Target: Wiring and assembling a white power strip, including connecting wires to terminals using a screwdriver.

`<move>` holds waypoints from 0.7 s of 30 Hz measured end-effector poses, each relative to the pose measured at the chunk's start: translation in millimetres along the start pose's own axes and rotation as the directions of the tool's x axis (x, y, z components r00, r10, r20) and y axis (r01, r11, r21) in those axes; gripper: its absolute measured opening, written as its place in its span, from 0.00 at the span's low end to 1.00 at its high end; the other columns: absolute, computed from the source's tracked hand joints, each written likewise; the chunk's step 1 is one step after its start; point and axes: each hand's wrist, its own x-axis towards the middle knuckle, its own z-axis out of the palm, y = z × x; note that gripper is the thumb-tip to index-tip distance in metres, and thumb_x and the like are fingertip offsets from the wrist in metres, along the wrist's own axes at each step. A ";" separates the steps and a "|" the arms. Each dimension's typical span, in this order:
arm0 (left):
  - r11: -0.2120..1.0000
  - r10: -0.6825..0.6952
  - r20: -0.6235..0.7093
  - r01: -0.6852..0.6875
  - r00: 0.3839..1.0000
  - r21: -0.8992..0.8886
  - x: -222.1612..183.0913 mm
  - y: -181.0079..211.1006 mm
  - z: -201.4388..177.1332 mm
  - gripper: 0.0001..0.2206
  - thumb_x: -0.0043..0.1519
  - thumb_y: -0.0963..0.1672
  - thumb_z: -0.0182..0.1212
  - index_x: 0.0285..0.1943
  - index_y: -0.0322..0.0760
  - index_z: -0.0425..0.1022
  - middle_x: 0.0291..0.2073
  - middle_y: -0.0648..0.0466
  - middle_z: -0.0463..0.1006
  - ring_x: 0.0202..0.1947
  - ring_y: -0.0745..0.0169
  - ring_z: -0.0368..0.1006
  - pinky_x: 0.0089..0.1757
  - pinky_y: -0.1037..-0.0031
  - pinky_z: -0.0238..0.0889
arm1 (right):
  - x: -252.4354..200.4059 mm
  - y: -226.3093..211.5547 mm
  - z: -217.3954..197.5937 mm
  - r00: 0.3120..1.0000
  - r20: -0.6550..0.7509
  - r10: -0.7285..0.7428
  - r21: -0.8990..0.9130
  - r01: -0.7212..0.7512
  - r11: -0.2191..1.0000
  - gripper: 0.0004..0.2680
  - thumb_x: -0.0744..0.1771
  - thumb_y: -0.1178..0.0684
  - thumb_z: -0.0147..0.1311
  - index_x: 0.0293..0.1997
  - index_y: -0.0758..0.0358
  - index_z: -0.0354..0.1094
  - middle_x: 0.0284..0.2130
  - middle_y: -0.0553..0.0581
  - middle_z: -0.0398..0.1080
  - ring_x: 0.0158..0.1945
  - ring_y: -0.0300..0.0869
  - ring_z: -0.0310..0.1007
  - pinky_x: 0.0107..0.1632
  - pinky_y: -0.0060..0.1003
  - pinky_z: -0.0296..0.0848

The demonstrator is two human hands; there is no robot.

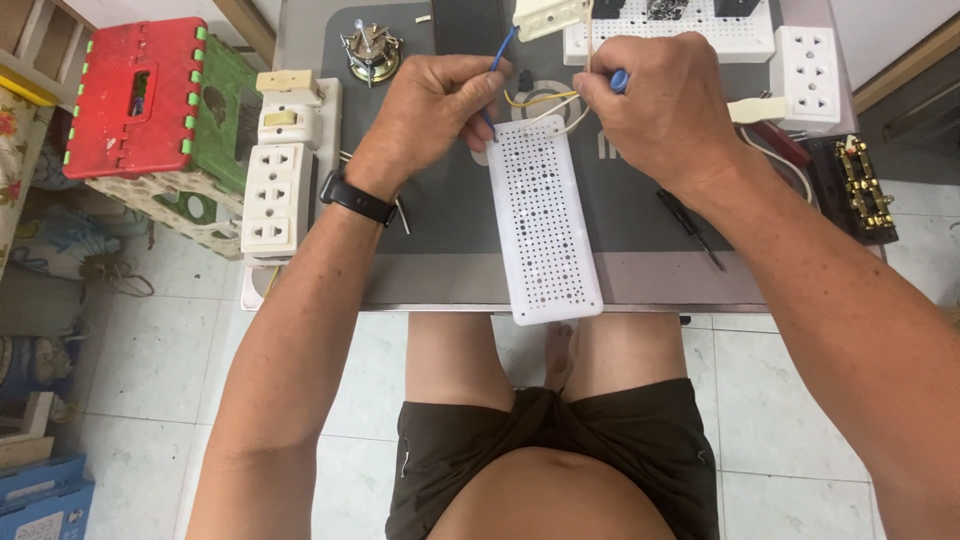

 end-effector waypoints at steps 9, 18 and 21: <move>0.991 -0.072 -0.050 0.078 0.996 0.112 -6.5 0.8 8.0 0.09 0.65 0.44 0.53 0.44 0.38 0.80 0.18 0.59 0.72 0.17 0.75 0.69 0.23 0.85 0.70 | 2.0 22.5 16.3 0.995 0.041 -0.088 -0.235 0.095 0.967 0.12 0.68 0.55 0.66 0.27 0.59 0.66 0.15 0.52 0.61 0.19 0.47 0.59 0.26 0.42 0.57; 0.875 -0.044 -0.088 0.081 0.995 0.477 -4.5 -0.6 13.2 0.07 0.61 0.45 0.56 0.32 0.45 0.77 0.23 0.65 0.72 0.25 0.74 0.62 0.31 0.76 0.58 | 8.9 24.1 12.4 0.984 0.132 -0.117 -0.329 0.155 0.931 0.13 0.69 0.52 0.66 0.25 0.56 0.67 0.14 0.50 0.61 0.20 0.46 0.62 0.25 0.41 0.61; 0.850 -0.103 -0.069 0.124 0.992 0.512 -4.9 3.5 17.6 0.03 0.58 0.46 0.60 0.34 0.46 0.77 0.29 0.63 0.73 0.31 0.68 0.65 0.35 0.74 0.58 | 10.8 21.3 11.5 0.980 0.154 -0.124 -0.319 0.168 0.933 0.13 0.69 0.51 0.66 0.25 0.56 0.67 0.14 0.50 0.62 0.20 0.45 0.62 0.25 0.40 0.62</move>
